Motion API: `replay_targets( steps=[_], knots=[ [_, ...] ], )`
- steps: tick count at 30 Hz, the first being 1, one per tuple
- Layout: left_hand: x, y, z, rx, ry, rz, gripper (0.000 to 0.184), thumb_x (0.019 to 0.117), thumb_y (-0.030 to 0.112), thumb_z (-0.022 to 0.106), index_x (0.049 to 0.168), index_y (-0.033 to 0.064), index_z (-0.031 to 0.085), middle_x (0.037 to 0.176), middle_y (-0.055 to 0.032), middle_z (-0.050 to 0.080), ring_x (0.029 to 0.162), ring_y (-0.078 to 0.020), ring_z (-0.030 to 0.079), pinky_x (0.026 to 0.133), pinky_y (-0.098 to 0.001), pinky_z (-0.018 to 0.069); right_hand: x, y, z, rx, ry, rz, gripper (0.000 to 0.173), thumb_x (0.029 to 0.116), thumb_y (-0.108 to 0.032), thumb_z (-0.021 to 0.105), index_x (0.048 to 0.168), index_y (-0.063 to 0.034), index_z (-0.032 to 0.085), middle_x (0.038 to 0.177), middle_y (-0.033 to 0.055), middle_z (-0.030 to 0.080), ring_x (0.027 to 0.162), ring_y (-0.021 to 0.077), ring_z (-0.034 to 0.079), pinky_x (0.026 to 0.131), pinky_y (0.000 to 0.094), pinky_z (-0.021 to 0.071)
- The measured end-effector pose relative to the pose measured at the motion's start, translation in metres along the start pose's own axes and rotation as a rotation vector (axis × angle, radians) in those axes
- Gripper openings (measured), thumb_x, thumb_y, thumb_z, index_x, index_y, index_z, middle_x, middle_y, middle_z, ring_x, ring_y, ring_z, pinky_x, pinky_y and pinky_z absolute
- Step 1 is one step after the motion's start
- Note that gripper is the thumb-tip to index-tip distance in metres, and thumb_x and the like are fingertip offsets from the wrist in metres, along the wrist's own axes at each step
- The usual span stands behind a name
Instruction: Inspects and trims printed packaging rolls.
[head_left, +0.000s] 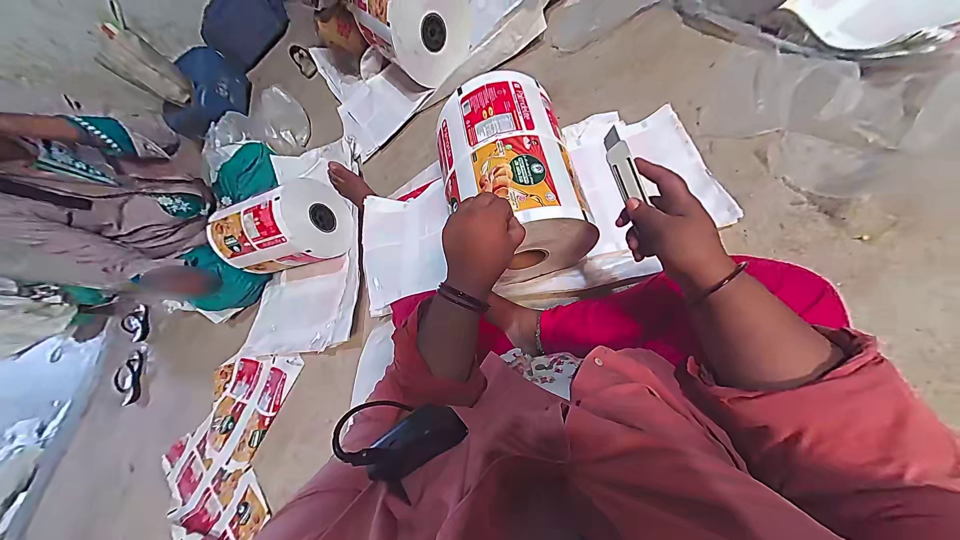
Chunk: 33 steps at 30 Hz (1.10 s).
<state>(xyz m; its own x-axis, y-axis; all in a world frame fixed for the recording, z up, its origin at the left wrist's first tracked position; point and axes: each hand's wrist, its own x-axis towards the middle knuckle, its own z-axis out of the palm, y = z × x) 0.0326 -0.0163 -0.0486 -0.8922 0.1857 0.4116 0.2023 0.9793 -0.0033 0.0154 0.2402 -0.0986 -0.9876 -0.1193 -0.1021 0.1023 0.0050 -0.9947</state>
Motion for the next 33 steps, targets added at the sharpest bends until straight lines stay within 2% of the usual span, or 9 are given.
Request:
replay_targets(
  steps=[5,10,14,19,23,25,28,31,33],
  knots=[
    [-0.001,-0.004,0.003,-0.090,0.031,-0.099,0.015,0.0887,0.018,0.063,0.083,0.0059,0.069,0.093,-0.0124,0.073,0.090,-0.0289,0.071,0.075,-0.0461,0.0559,-0.001,0.000,0.000,0.007,0.000,-0.005,0.054,0.1077,-0.016,0.051,0.159,-0.0259,0.036,0.090,0.0085,0.066,0.050,0.0128,0.056,0.044,0.0263,0.0496],
    [0.002,-0.016,-0.001,-0.303,0.017,-0.325,0.017,0.0930,0.020,0.062,0.095,0.0049,0.069,0.091,-0.0122,0.066,0.082,-0.0259,0.064,0.073,-0.0454,0.0525,0.000,-0.001,0.000,0.010,0.005,0.003,0.055,0.1077,-0.015,0.051,0.160,-0.0255,0.035,0.090,0.0080,0.065,0.051,0.0123,0.056,0.044,0.0258,0.0493],
    [0.003,-0.023,0.004,-0.330,0.043,-0.353,0.016,0.0940,0.017,0.057,0.098,0.0045,0.067,0.087,-0.0109,0.063,0.078,-0.0243,0.061,0.070,-0.0439,0.0508,0.001,0.001,0.002,0.013,0.003,-0.004,0.055,0.1077,-0.016,0.050,0.160,-0.0249,0.035,0.090,0.0084,0.066,0.051,0.0125,0.056,0.044,0.0261,0.0494],
    [0.012,-0.055,-0.004,-0.324,0.107,-0.477,0.027,0.0978,0.013,0.052,0.110,-0.0072,0.064,0.101,-0.0227,0.067,0.091,-0.0313,0.066,0.085,-0.0480,0.0532,-0.011,-0.006,-0.007,-0.103,-0.051,0.019,0.048,0.1100,-0.013,0.044,0.157,-0.0163,0.035,0.079,0.0009,0.060,0.045,0.0031,0.045,0.041,0.0186,0.0411],
    [0.012,-0.089,0.006,-0.517,0.251,-0.669,0.020,0.0979,0.011,0.051,0.105,-0.0057,0.060,0.088,-0.0120,0.061,0.076,-0.0161,0.058,0.073,-0.0351,0.0500,0.000,0.003,0.000,0.003,0.002,-0.004,0.054,0.1077,-0.016,0.050,0.159,-0.0242,0.036,0.089,0.0071,0.065,0.051,0.0113,0.055,0.044,0.0254,0.0488],
    [0.007,-0.088,0.014,-0.595,0.289,-0.659,0.018,0.0981,0.011,0.053,0.105,-0.0044,0.060,0.084,-0.0086,0.057,0.073,-0.0134,0.054,0.071,-0.0328,0.0480,0.002,0.003,0.002,0.008,0.004,-0.009,0.054,0.1075,-0.016,0.050,0.159,-0.0242,0.036,0.089,0.0073,0.065,0.051,0.0115,0.055,0.044,0.0256,0.0487],
    [0.000,-0.070,0.017,-0.593,0.269,-0.552,0.025,0.0959,0.011,0.059,0.115,-0.0035,0.063,0.093,-0.0125,0.069,0.076,-0.0151,0.066,0.073,-0.0342,0.0563,0.004,0.003,0.004,-0.004,-0.001,-0.007,0.054,0.1078,-0.016,0.050,0.159,-0.0240,0.036,0.089,0.0073,0.066,0.051,0.0115,0.056,0.044,0.0258,0.0487],
    [-0.003,-0.063,0.030,-0.545,0.277,-0.380,0.031,0.0976,0.010,0.056,0.127,0.0020,0.063,0.089,-0.0086,0.071,0.068,-0.0125,0.065,0.065,-0.0311,0.0550,0.003,0.005,0.004,-0.014,-0.001,-0.006,0.054,0.1076,-0.016,0.050,0.159,-0.0236,0.036,0.089,0.0070,0.066,0.051,0.0112,0.055,0.043,0.0254,0.0480],
    [-0.004,-0.060,0.032,-0.485,0.256,-0.260,0.023,0.0998,0.007,0.051,0.113,0.0012,0.070,0.094,-0.0131,0.070,0.080,-0.0204,0.065,0.074,-0.0364,0.0546,0.002,0.005,0.003,-0.019,0.004,-0.012,0.054,0.1073,-0.016,0.049,0.159,-0.0235,0.037,0.088,0.0065,0.066,0.051,0.0112,0.055,0.043,0.0255,0.0481]
  ],
)
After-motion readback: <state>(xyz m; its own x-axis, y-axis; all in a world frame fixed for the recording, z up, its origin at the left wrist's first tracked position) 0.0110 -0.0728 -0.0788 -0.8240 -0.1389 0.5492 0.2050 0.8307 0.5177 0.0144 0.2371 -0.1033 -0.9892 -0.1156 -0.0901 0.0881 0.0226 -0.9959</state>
